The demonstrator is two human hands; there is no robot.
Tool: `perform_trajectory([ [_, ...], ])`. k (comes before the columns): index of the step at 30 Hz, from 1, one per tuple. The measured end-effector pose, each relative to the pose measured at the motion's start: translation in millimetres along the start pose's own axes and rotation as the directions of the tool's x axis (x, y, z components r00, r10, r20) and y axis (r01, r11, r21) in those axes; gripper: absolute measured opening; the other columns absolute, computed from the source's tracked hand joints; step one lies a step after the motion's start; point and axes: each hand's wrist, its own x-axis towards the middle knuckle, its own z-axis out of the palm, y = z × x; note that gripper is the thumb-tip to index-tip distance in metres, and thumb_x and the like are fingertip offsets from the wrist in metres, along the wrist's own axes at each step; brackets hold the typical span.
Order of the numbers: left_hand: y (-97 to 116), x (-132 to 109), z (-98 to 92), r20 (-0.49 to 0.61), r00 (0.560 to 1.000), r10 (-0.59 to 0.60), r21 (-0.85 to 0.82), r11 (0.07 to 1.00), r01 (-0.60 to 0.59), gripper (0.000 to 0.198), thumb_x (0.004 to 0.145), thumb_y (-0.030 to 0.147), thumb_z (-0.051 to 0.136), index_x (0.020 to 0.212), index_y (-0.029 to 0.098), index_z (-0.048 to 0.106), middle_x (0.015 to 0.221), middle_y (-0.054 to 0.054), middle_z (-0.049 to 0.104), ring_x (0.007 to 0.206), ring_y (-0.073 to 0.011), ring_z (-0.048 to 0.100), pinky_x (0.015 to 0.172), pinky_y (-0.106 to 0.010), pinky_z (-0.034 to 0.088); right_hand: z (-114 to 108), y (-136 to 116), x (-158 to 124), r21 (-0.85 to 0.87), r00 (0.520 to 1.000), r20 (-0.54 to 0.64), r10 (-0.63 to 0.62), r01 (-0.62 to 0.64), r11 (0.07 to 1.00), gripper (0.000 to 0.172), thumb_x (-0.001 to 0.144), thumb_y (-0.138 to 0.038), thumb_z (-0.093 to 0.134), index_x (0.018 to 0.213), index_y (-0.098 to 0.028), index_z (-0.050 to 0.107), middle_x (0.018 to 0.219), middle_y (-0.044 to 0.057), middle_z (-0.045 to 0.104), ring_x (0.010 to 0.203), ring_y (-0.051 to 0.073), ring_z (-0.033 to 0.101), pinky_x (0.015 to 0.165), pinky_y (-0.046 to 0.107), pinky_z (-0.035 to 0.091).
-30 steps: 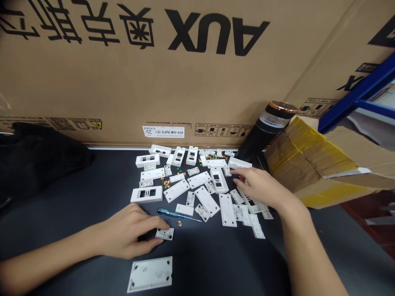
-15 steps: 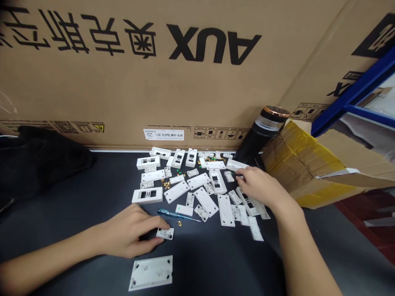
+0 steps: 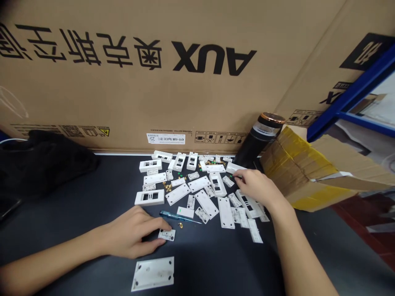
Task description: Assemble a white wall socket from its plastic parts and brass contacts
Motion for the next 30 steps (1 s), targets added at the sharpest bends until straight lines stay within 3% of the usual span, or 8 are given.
perform_trajectory([
  [3, 0.1, 0.2, -0.2, 0.004, 1.000, -0.004, -0.003, 1.000, 0.004, 0.018, 0.100, 0.034, 0.055, 0.117, 0.027, 0.057, 0.062, 0.009, 0.064, 0.046, -0.0146, 0.056, 0.047, -0.031, 0.032, -5.1, -2.8, -0.1, -0.015, 0.985, -0.126, 0.118, -0.121, 0.993, 0.043, 0.096, -0.038, 0.046, 0.131, -0.025, 0.067, 0.095, 0.006, 0.077, 0.084, 0.026, 0.070, 0.066, 0.033, 0.046],
  [6, 0.4, 0.6, -1.0, 0.003, 1.000, -0.004, -0.006, 1.000, 0.005, 0.018, 0.100, 0.034, 0.055, 0.117, 0.027, 0.057, 0.062, 0.009, 0.064, 0.046, -0.0146, 0.056, 0.047, -0.031, 0.032, -4.9, -3.2, 1.1, -0.035, 0.978, -0.122, 0.172, -0.177, 0.984, 0.038, 0.095, -0.037, 0.048, 0.124, -0.028, 0.071, 0.095, 0.006, 0.075, 0.084, 0.026, 0.069, 0.064, 0.032, 0.042],
  [9, 0.1, 1.1, -1.0, 0.005, 1.000, -0.002, -0.005, 1.000, 0.002, 0.018, 0.100, 0.034, 0.055, 0.117, 0.027, 0.057, 0.064, 0.009, 0.065, 0.047, -0.0145, 0.057, 0.048, -0.031, 0.033, -2.2, -1.2, 2.6, -0.054, 0.977, -0.094, 0.189, -0.195, 0.979, 0.030, 0.093, -0.035, 0.051, 0.107, -0.028, 0.076, 0.094, 0.006, 0.075, 0.083, 0.027, 0.068, 0.061, 0.032, 0.040],
  [13, -0.8, 1.1, 0.2, 0.003, 1.000, -0.006, 0.004, 1.000, 0.006, 0.019, 0.100, 0.035, 0.054, 0.118, 0.027, 0.057, 0.064, 0.009, 0.066, 0.047, -0.0149, 0.058, 0.047, -0.031, 0.032, -2.8, 2.0, 2.4, -0.055, 0.975, -0.120, 0.189, -0.197, 0.979, 0.026, 0.091, -0.033, 0.052, 0.098, -0.027, 0.075, 0.092, 0.006, 0.075, 0.080, 0.026, 0.067, 0.059, 0.032, 0.038],
  [22, -0.2, -1.9, 0.8, 0.026, 1.000, -0.017, 0.026, 1.000, 0.017, 0.020, 0.100, 0.035, 0.054, 0.119, 0.029, 0.055, 0.070, 0.009, 0.069, 0.050, -0.0159, 0.061, 0.048, -0.031, 0.036, -10.3, 12.7, -1.3, 0.005, 0.964, -0.221, 0.147, -0.150, 0.989, 0.024, 0.090, -0.032, 0.051, 0.098, -0.026, 0.072, 0.084, 0.003, 0.072, 0.076, 0.021, 0.064, 0.061, 0.031, 0.040],
  [26, -0.2, -0.9, 1.1, 0.025, 0.999, -0.020, 0.024, 1.000, 0.019, 0.020, 0.100, 0.036, 0.054, 0.119, 0.029, 0.056, 0.068, 0.009, 0.068, 0.049, -0.0158, 0.061, 0.048, -0.031, 0.037, -13.7, 11.0, -2.8, 0.047, 0.940, -0.272, 0.207, -0.202, 0.978, 0.025, 0.090, -0.036, 0.051, 0.101, -0.027, 0.072, 0.079, 0.003, 0.072, 0.075, 0.023, 0.065, 0.061, 0.032, 0.039],
  [30, 0.1, -0.1, 0.5, 0.022, 1.000, -0.019, 0.012, 1.000, 0.018, 0.020, 0.100, 0.035, 0.055, 0.119, 0.028, 0.056, 0.068, 0.009, 0.068, 0.049, -0.0153, 0.061, 0.048, -0.031, 0.037, -16.8, 6.0, -3.5, -0.012, 0.936, -0.249, 0.249, -0.261, 0.965, 0.028, 0.091, -0.037, 0.050, 0.106, -0.029, 0.073, 0.088, 0.004, 0.076, 0.082, 0.027, 0.068, 0.059, 0.033, 0.037],
])
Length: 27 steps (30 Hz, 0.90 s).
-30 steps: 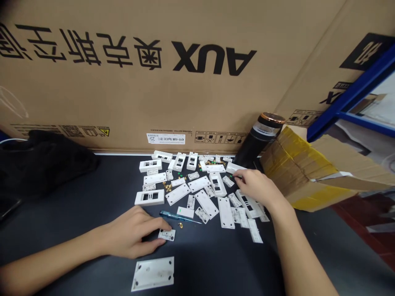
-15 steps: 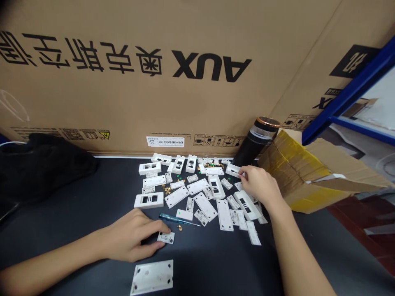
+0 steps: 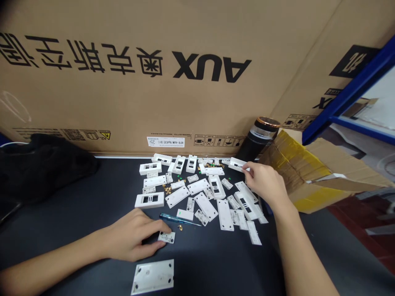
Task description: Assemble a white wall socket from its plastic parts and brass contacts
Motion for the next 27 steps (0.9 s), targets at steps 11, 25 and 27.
perform_trajectory([
  [11, 0.5, 0.7, -0.7, 0.007, 1.000, -0.001, 0.007, 1.000, 0.001, 0.019, 0.101, 0.036, 0.053, 0.118, 0.027, 0.056, 0.068, 0.008, 0.069, 0.049, -0.0156, 0.061, 0.049, -0.029, 0.036, -1.2, -19.0, -4.6, -0.212, 0.993, 0.115, -0.024, 0.048, 0.976, 0.036, 0.095, -0.032, 0.045, 0.112, -0.027, 0.076, 0.105, 0.011, 0.078, 0.094, 0.035, 0.074, 0.065, 0.036, 0.046],
  [25, 0.2, -0.6, -0.3, -0.015, 1.000, 0.010, 0.008, 1.000, -0.010, 0.019, 0.101, 0.035, 0.053, 0.117, 0.027, 0.057, 0.064, 0.008, 0.066, 0.048, -0.0147, 0.060, 0.048, -0.029, 0.033, 13.3, -9.6, 2.0, -0.089, 0.991, 0.106, -0.081, 0.090, 0.992, 0.032, 0.095, -0.037, 0.050, 0.113, -0.027, 0.074, 0.111, 0.008, 0.078, 0.096, 0.029, 0.073, 0.063, 0.032, 0.047],
  [27, 0.2, -1.4, 0.5, -0.014, 1.000, 0.010, 0.018, 1.000, -0.010, 0.019, 0.101, 0.035, 0.053, 0.117, 0.027, 0.057, 0.064, 0.008, 0.066, 0.048, -0.0151, 0.060, 0.048, -0.029, 0.033, 13.9, 4.8, 4.7, -0.057, 0.992, 0.111, -0.063, 0.070, 0.996, 0.033, 0.092, -0.038, 0.053, 0.115, -0.025, 0.073, 0.109, 0.008, 0.078, 0.095, 0.029, 0.073, 0.065, 0.033, 0.048],
])
